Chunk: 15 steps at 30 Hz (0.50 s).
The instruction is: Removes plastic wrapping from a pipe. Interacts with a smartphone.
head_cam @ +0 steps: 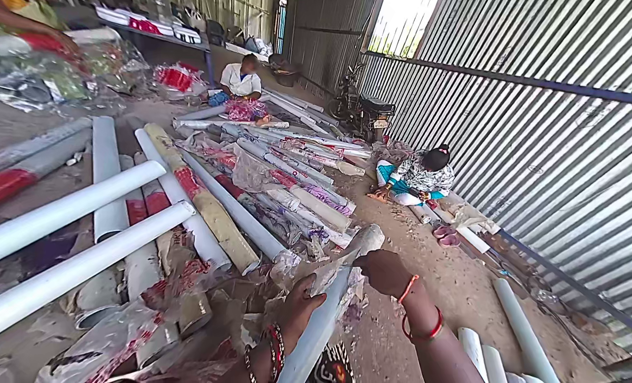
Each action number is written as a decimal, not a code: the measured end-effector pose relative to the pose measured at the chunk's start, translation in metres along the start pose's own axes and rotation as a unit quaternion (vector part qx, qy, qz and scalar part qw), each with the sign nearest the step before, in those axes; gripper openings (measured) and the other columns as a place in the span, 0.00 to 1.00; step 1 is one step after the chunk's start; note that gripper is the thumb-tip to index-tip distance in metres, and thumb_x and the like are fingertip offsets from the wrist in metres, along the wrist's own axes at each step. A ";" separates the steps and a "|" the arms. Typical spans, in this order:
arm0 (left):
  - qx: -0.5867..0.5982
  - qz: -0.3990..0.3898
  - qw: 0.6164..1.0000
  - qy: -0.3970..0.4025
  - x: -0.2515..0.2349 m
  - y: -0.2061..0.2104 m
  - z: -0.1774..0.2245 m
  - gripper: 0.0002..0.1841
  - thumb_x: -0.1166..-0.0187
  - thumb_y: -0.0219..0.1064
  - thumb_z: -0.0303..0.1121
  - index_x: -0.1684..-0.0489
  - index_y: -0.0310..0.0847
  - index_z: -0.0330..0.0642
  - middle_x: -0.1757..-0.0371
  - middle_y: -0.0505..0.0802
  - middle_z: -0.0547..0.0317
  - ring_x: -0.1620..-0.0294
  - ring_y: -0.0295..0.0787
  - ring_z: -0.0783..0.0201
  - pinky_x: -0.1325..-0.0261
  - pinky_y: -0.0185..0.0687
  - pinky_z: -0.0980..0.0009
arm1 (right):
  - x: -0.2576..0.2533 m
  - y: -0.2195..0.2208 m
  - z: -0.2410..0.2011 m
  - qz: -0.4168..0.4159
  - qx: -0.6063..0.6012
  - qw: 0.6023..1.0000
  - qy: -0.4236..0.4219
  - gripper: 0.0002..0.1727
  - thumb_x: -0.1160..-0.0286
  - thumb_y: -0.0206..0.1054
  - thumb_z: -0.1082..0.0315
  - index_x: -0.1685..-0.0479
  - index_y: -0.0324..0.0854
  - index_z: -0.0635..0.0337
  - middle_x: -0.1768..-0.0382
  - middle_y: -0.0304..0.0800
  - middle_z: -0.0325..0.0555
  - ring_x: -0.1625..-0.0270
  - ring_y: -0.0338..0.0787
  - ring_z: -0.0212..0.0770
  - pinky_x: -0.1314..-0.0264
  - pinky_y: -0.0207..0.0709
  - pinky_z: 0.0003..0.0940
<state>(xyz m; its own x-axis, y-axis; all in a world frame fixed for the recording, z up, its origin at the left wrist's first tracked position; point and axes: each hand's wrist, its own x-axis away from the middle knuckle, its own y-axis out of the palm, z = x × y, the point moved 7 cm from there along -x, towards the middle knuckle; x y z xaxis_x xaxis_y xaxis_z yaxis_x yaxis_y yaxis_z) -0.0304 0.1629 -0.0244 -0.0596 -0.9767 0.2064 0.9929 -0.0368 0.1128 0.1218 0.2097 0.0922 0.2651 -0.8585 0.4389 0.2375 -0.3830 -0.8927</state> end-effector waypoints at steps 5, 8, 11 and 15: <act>0.002 -0.005 1.000 -0.007 0.000 0.003 -0.001 0.32 0.22 0.69 0.21 0.16 0.64 0.27 0.14 0.69 0.31 0.22 0.75 0.45 0.22 0.72 0.56 | 0.022 0.020 0.020 0.017 -0.017 0.998 0.062 0.22 0.12 0.56 0.68 0.23 0.81 0.48 0.33 0.86 0.63 0.31 0.85 0.65 0.34 0.75 0.66; 0.017 -0.011 1.000 -0.008 0.001 0.007 -0.001 0.32 0.21 0.68 0.21 0.16 0.64 0.27 0.14 0.68 0.30 0.24 0.76 0.45 0.25 0.74 0.57 | 0.015 0.036 0.022 -0.001 -0.004 0.997 0.082 0.22 0.11 0.55 0.67 0.22 0.79 0.48 0.32 0.84 0.65 0.31 0.85 0.66 0.35 0.76 0.66; 0.013 -0.016 1.000 -0.005 0.002 0.009 0.000 0.32 0.22 0.69 0.21 0.16 0.64 0.27 0.14 0.68 0.30 0.25 0.77 0.45 0.25 0.74 0.57 | 0.009 0.042 0.018 -0.007 0.004 0.995 0.104 0.23 0.12 0.55 0.69 0.21 0.79 0.48 0.30 0.82 0.65 0.30 0.84 0.68 0.35 0.76 0.66; -0.010 -0.018 1.000 0.016 0.003 0.012 -0.001 0.33 0.24 0.70 0.22 0.17 0.65 0.27 0.15 0.68 0.28 0.25 0.76 0.43 0.26 0.74 0.56 | -0.007 0.044 0.019 -0.006 0.007 0.996 0.085 0.24 0.14 0.55 0.70 0.20 0.78 0.47 0.30 0.82 0.66 0.28 0.82 0.68 0.33 0.74 0.67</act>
<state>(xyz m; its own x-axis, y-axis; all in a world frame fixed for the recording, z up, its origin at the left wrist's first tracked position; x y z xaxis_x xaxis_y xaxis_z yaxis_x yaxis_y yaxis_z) -0.0190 0.1593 -0.0232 -0.0917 -0.9810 0.1711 0.9921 -0.0752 0.1003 0.1482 0.2057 0.0521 0.1006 -0.8996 0.4250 0.2526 -0.3901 -0.8855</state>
